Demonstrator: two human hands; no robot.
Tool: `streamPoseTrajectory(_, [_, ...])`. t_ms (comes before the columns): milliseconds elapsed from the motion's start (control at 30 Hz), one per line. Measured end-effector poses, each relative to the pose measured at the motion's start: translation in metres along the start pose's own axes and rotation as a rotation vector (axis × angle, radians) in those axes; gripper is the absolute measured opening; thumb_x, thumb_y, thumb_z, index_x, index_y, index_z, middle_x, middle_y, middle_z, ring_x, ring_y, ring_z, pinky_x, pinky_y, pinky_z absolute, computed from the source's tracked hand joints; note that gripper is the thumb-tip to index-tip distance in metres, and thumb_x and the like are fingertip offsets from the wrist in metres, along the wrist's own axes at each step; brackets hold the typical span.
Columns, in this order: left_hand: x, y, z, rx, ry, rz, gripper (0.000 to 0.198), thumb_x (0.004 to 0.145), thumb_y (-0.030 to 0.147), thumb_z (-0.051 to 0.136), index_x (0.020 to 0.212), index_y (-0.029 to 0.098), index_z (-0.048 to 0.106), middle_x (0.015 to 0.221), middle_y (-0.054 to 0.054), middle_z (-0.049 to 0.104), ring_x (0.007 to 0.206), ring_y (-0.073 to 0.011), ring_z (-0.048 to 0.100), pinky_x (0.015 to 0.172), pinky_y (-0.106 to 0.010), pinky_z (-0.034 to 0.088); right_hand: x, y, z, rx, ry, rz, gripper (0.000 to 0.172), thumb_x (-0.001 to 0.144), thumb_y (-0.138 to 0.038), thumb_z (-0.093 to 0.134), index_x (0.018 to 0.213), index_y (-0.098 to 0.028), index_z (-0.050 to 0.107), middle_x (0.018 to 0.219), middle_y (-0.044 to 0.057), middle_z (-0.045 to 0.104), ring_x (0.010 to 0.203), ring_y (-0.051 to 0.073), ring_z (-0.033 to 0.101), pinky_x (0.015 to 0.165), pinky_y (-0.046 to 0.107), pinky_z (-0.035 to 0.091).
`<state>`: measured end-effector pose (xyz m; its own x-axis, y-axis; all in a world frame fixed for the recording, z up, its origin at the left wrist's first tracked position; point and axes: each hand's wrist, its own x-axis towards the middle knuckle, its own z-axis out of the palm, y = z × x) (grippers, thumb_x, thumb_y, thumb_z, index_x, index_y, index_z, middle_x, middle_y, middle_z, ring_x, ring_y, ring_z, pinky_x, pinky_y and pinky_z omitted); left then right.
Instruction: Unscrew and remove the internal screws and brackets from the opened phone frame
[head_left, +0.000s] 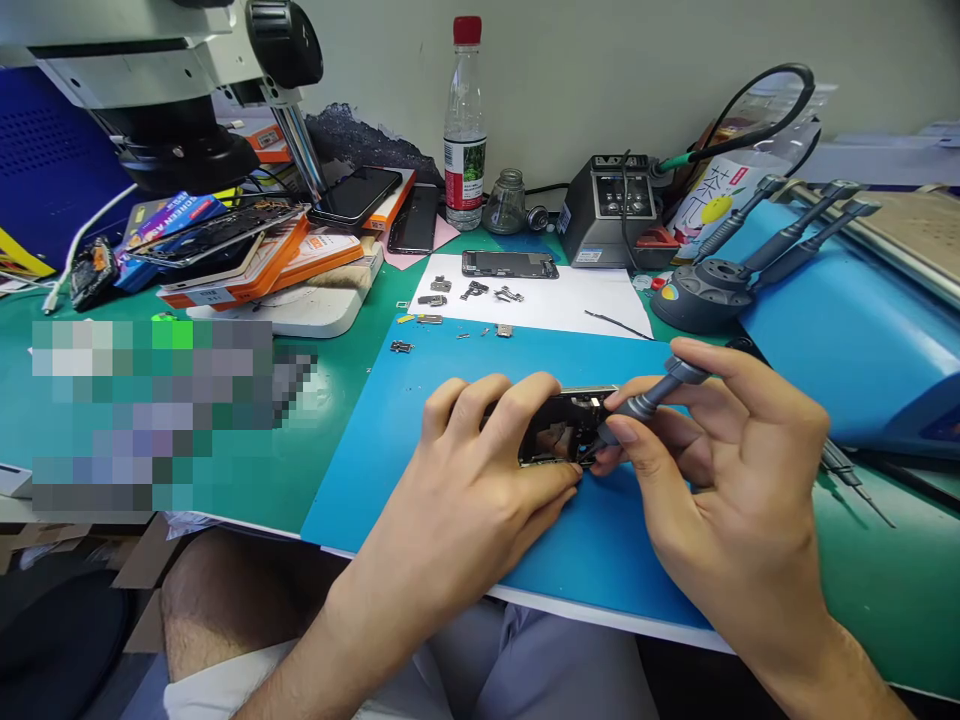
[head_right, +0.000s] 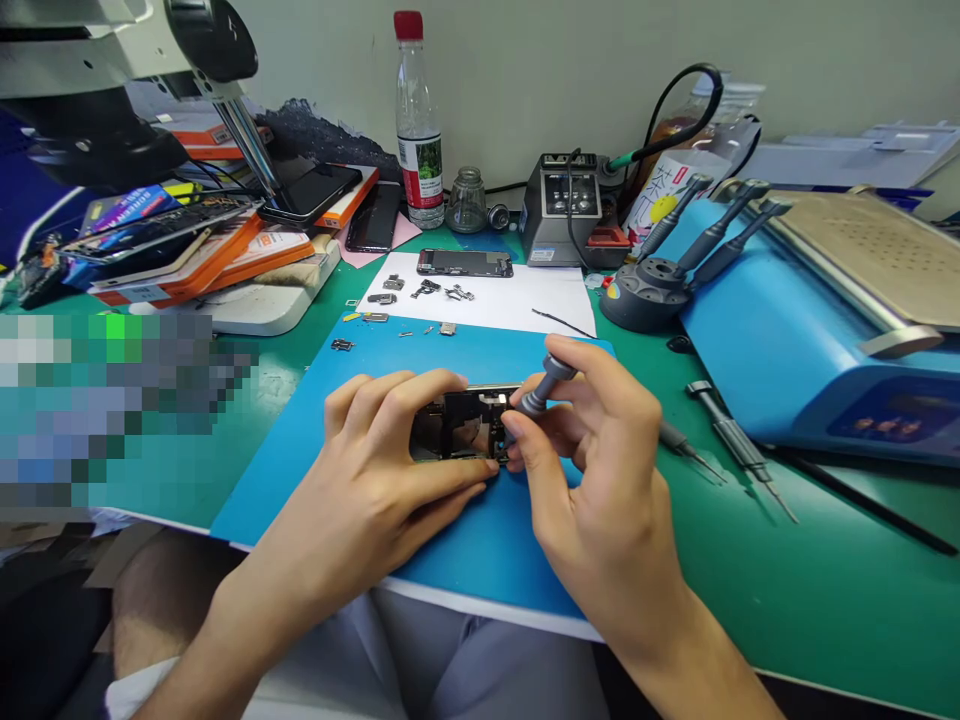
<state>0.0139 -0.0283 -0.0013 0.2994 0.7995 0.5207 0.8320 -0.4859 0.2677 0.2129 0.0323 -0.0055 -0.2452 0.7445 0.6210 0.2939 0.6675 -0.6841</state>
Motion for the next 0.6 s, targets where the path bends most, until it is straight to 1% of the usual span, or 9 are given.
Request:
streamPoseTrajectory(167, [0.0003,-0.0004,0.0005,0.0,0.011,0.002,0.023,0.113,0.032,0.063,0.115,0.035,0.085,0.156,-0.009,0.055,0.142,-0.0293,0.046,0.119,-0.048,0.03,-0.0004,0.0012,-0.0002,0.002,-0.013,0.01,0.072,0.098,-0.01,0.074,0.158,-0.041,0.05,0.123,0.005,0.065,0.105,0.019,0.074,0.078,0.029,0.071])
streamPoseTrajectory(300, [0.0009,-0.0005,0.0007,-0.002,0.014,0.005,0.021,0.112,0.032,0.065,0.115,0.035,0.085,0.156,-0.009,0.056,0.141,-0.0303,0.047,0.119,-0.049,0.03,0.0004,0.0014,-0.0007,-0.005,-0.017,0.001,0.072,0.098,-0.011,0.075,0.158,-0.042,0.05,0.12,0.003,0.066,0.096,0.018,0.075,0.077,0.031,0.071])
streamPoseTrajectory(433, [0.0011,-0.0002,0.0,-0.001,0.008,-0.001,0.022,0.112,0.031,0.064,0.115,0.034,0.086,0.157,-0.009,0.057,0.142,-0.0306,0.047,0.118,-0.05,0.031,0.0,0.0002,-0.0025,-0.031,-0.013,0.013,0.076,0.093,-0.013,0.082,0.157,-0.044,0.054,0.123,0.002,0.069,0.094,0.02,0.077,0.08,0.036,0.071])
streamPoseTrajectory(500, [0.001,-0.0002,-0.0002,-0.004,0.005,-0.001,0.021,0.111,0.031,0.065,0.116,0.034,0.086,0.158,-0.009,0.056,0.142,-0.0309,0.047,0.119,-0.05,0.031,0.0003,-0.0001,-0.0039,-0.073,0.0,-0.034,0.076,0.092,-0.013,0.084,0.156,-0.044,0.057,0.126,0.003,0.071,0.095,0.02,0.077,0.08,0.036,0.07])
streamPoseTrajectory(600, [0.0008,-0.0003,-0.0003,-0.004,0.002,0.002,0.02,0.11,0.031,0.067,0.116,0.035,0.086,0.159,-0.009,0.056,0.142,-0.0315,0.048,0.118,-0.051,0.032,0.0035,0.0001,-0.0062,-0.121,0.03,-0.131,0.07,0.096,-0.011,0.077,0.156,-0.043,0.061,0.132,0.003,0.074,0.1,0.022,0.076,0.083,0.038,0.067])
